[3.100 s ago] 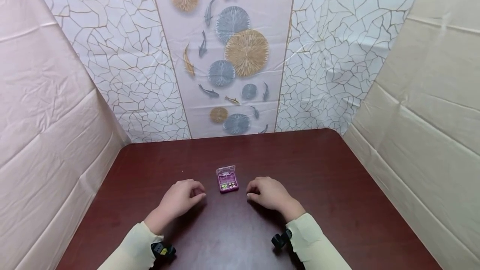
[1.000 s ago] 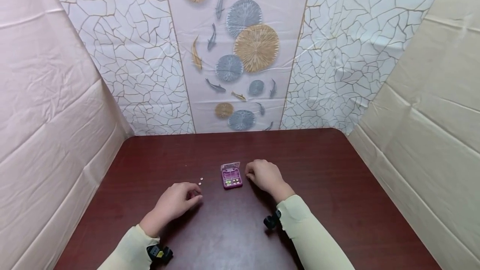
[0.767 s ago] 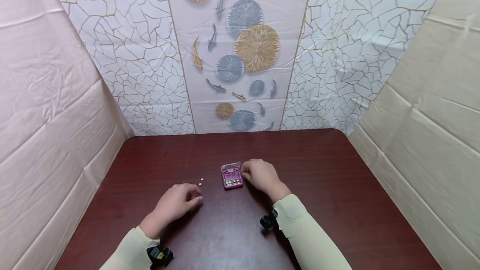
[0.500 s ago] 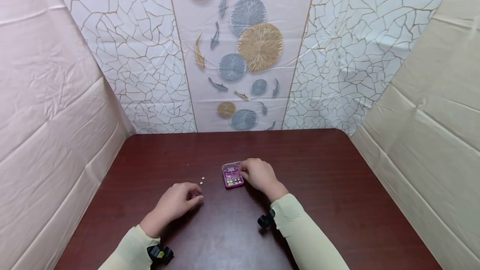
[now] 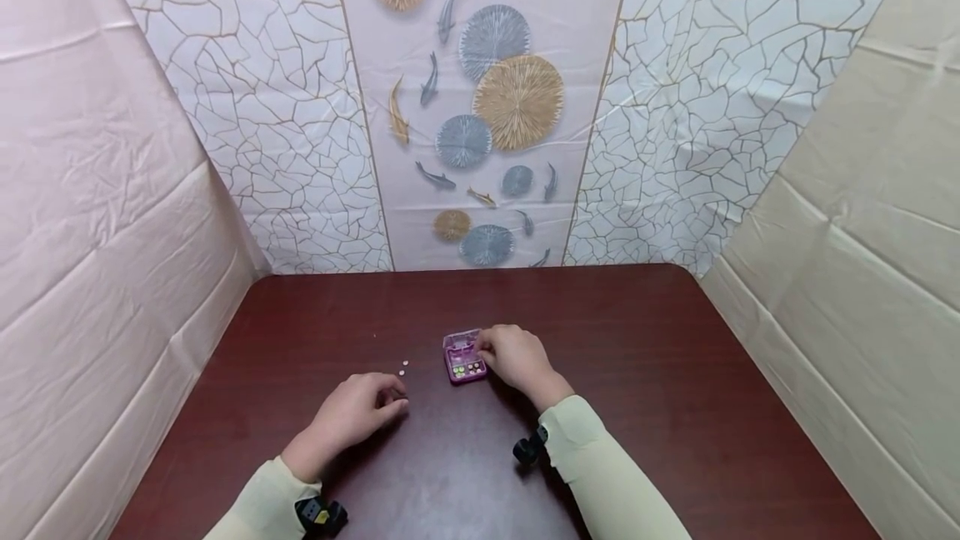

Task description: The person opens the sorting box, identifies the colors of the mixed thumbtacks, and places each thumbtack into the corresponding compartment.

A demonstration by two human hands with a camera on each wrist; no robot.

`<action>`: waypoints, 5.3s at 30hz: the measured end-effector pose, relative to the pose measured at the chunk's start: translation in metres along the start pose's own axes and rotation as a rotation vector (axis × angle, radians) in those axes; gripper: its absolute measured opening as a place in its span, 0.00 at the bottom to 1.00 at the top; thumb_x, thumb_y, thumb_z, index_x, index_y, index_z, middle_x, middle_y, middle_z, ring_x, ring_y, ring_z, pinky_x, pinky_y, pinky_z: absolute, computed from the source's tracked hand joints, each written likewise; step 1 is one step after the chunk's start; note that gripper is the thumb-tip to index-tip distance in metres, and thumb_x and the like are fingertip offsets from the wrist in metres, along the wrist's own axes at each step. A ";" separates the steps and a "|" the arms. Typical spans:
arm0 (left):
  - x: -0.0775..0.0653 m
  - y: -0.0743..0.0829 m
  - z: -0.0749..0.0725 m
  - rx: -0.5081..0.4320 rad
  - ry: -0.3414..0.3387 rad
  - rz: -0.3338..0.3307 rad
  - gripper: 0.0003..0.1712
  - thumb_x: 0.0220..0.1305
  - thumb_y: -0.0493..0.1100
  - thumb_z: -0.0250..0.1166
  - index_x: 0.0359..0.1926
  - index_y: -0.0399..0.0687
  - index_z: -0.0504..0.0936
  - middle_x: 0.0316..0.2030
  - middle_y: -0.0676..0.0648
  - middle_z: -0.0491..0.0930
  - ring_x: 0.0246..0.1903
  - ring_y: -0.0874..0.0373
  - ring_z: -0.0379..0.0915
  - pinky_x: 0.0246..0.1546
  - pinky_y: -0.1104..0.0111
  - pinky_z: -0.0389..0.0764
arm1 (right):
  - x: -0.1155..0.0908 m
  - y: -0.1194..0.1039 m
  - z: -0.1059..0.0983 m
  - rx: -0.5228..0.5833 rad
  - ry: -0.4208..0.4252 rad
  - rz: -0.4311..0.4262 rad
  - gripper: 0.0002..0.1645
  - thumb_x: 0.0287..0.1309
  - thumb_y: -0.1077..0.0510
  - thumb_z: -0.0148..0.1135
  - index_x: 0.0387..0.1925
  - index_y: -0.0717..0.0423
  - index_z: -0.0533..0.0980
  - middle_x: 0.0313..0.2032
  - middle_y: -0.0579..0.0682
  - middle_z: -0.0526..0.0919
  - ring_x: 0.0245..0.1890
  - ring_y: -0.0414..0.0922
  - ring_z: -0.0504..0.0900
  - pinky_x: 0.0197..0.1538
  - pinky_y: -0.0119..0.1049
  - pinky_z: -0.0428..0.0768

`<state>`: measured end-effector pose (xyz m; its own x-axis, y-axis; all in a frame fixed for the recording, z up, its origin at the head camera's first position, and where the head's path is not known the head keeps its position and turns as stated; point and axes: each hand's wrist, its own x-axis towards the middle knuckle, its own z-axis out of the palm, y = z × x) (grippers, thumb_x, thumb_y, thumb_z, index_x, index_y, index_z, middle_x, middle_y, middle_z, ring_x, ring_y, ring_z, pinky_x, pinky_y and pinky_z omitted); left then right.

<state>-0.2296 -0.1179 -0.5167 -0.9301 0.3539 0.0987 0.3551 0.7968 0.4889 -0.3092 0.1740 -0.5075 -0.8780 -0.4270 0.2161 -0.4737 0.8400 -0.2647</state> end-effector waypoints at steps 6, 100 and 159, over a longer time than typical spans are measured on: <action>-0.001 -0.001 0.004 0.003 0.010 0.015 0.04 0.60 0.53 0.68 0.35 0.62 0.85 0.19 0.63 0.76 0.17 0.68 0.69 0.20 0.67 0.73 | -0.002 0.000 0.000 0.018 0.019 -0.019 0.04 0.58 0.52 0.68 0.35 0.39 0.86 0.36 0.38 0.86 0.36 0.37 0.80 0.37 0.45 0.83; -0.010 0.004 0.003 0.002 0.022 0.036 0.04 0.59 0.53 0.69 0.34 0.63 0.85 0.20 0.64 0.78 0.19 0.70 0.70 0.21 0.67 0.75 | -0.001 -0.004 -0.006 0.053 0.019 0.043 0.06 0.58 0.47 0.67 0.35 0.38 0.86 0.32 0.35 0.87 0.30 0.34 0.80 0.35 0.44 0.83; 0.042 -0.014 -0.001 0.110 0.085 -0.108 0.03 0.58 0.49 0.71 0.34 0.61 0.86 0.28 0.57 0.83 0.26 0.64 0.73 0.31 0.60 0.81 | -0.033 0.024 -0.022 0.071 -0.039 0.183 0.06 0.56 0.43 0.69 0.33 0.36 0.84 0.30 0.33 0.85 0.29 0.33 0.78 0.36 0.44 0.82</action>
<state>-0.2734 -0.1141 -0.5187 -0.9663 0.2244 0.1262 0.2566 0.8782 0.4036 -0.2898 0.2161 -0.5004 -0.9513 -0.2829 0.1222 -0.3081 0.8796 -0.3625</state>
